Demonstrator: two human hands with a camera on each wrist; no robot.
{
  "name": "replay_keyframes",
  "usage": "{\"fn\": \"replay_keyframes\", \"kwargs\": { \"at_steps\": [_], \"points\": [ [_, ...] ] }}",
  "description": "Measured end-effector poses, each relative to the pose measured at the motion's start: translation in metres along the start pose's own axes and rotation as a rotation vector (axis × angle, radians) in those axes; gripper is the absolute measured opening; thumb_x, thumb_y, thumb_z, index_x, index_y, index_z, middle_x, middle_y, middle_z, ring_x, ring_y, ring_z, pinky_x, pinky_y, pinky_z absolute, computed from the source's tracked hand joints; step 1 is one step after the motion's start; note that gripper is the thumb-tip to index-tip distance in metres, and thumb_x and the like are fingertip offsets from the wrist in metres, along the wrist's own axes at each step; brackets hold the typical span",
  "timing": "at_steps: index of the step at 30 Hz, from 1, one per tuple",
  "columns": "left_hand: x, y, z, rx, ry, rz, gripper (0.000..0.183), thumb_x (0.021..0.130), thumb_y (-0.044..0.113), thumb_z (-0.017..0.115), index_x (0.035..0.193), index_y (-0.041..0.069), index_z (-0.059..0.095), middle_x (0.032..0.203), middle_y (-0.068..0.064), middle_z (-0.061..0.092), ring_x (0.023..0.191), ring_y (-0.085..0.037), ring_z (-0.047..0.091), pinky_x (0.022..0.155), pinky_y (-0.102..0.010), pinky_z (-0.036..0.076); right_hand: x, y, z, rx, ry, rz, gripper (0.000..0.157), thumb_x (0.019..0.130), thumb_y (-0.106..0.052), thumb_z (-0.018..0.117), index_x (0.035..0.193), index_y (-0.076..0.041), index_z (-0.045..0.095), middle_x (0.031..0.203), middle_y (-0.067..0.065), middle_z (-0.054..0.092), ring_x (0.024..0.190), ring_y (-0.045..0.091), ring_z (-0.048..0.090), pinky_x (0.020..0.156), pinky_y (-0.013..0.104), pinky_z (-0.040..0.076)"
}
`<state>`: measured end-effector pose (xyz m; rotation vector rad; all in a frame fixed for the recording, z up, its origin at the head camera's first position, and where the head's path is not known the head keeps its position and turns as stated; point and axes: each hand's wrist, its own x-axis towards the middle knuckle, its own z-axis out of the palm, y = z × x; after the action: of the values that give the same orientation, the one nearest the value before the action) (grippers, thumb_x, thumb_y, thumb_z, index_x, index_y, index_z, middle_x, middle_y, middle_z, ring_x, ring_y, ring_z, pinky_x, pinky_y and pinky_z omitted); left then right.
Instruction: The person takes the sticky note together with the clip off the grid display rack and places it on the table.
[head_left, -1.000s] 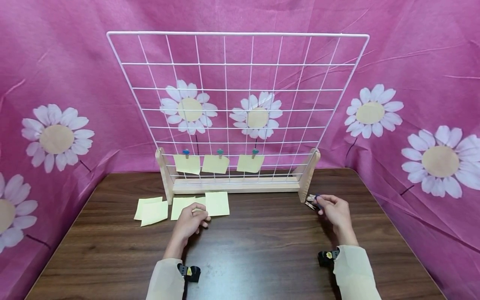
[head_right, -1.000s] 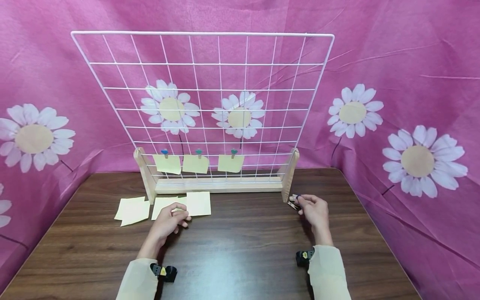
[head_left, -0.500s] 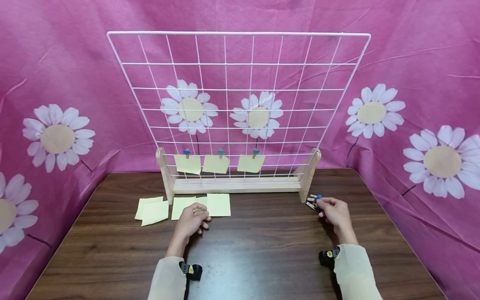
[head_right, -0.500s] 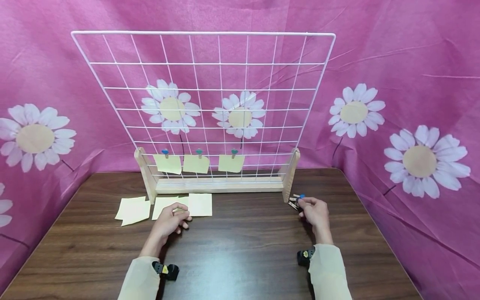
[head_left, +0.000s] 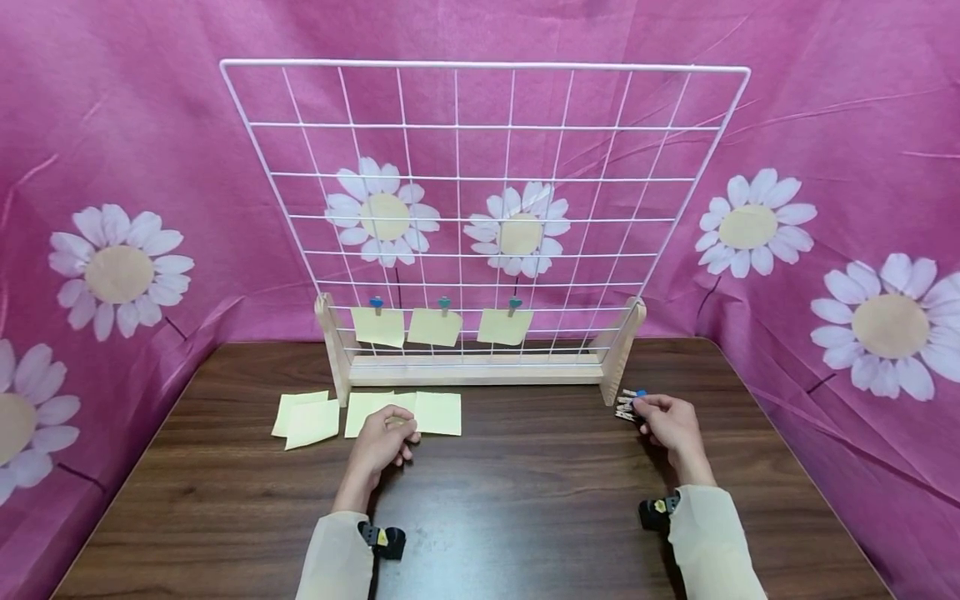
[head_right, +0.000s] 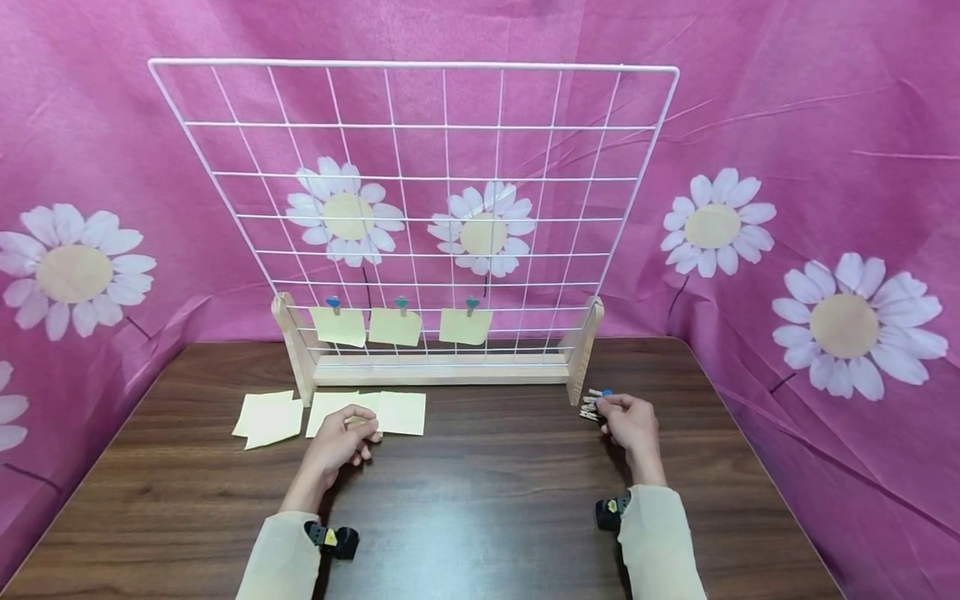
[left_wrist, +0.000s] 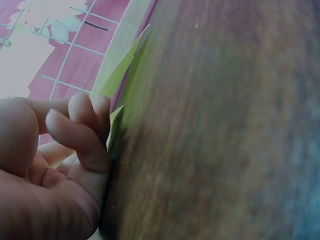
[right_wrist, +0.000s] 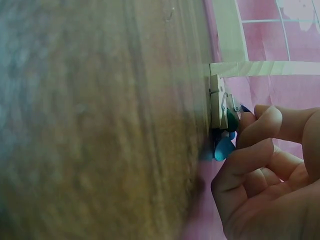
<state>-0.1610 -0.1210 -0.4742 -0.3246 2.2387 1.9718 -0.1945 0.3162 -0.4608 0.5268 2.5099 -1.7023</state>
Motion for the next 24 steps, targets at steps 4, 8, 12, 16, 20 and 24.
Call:
{"fn": "replay_keyframes", "kwargs": {
  "at_steps": [4, 8, 12, 16, 20, 24],
  "points": [
    [-0.001, 0.001, -0.001, 0.014, -0.009, -0.002, 0.018, 0.097, 0.002, 0.059, 0.113, -0.006, 0.06, 0.071, -0.009, 0.066, 0.047, -0.01, 0.052, 0.041, -0.021, 0.039, -0.001, -0.001, 0.0, 0.0, 0.003, -0.02, 0.042, 0.102, -0.017, 0.06, 0.127, 0.015, 0.055, 0.068, -0.005, 0.061, 0.054, 0.005, 0.055, 0.048, 0.022, 0.045],
    [-0.002, 0.002, -0.001, 0.003, -0.014, -0.006, 0.017, 0.097, 0.001, 0.059, 0.112, -0.006, 0.06, 0.073, -0.01, 0.065, 0.048, -0.011, 0.053, 0.042, -0.021, 0.041, -0.002, -0.003, 0.0, -0.012, 0.023, -0.039, 0.042, 0.101, -0.017, 0.06, 0.128, 0.014, 0.055, 0.072, -0.004, 0.062, 0.055, 0.006, 0.056, 0.049, 0.023, 0.046],
    [-0.001, 0.001, 0.0, -0.014, -0.015, -0.007, 0.017, 0.097, 0.001, 0.059, 0.112, -0.006, 0.06, 0.073, -0.01, 0.065, 0.049, -0.011, 0.054, 0.043, -0.021, 0.042, -0.004, -0.008, 0.0, -0.037, 0.046, -0.048, 0.04, 0.101, -0.02, 0.061, 0.128, 0.01, 0.058, 0.079, -0.001, 0.063, 0.056, 0.008, 0.057, 0.049, 0.024, 0.046],
    [0.0, 0.0, 0.0, -0.024, -0.014, -0.007, 0.018, 0.097, 0.002, 0.06, 0.113, -0.006, 0.059, 0.073, -0.01, 0.065, 0.049, -0.011, 0.054, 0.043, -0.021, 0.042, -0.006, -0.016, 0.001, -0.053, 0.058, -0.093, 0.038, 0.101, -0.021, 0.063, 0.124, 0.01, 0.061, 0.085, 0.004, 0.07, 0.056, 0.009, 0.057, 0.052, 0.025, 0.047],
    [-0.001, 0.001, -0.001, -0.02, -0.018, 0.005, 0.021, 0.099, 0.006, 0.061, 0.115, -0.006, 0.058, 0.075, -0.01, 0.066, 0.05, -0.012, 0.054, 0.043, -0.022, 0.041, -0.009, -0.024, 0.003, -0.044, 0.062, -0.144, 0.037, 0.1, -0.019, 0.065, 0.121, 0.011, 0.063, 0.084, 0.005, 0.072, 0.054, 0.01, 0.057, 0.054, 0.025, 0.048],
    [-0.002, 0.003, -0.001, -0.018, -0.026, 0.019, 0.022, 0.1, 0.008, 0.06, 0.116, -0.007, 0.057, 0.077, -0.011, 0.066, 0.052, -0.013, 0.053, 0.043, -0.023, 0.04, -0.013, -0.032, 0.006, -0.037, 0.046, -0.187, 0.037, 0.1, -0.019, 0.066, 0.12, 0.012, 0.063, 0.081, 0.004, 0.07, 0.053, 0.01, 0.057, 0.052, 0.025, 0.048]
  ]
}}
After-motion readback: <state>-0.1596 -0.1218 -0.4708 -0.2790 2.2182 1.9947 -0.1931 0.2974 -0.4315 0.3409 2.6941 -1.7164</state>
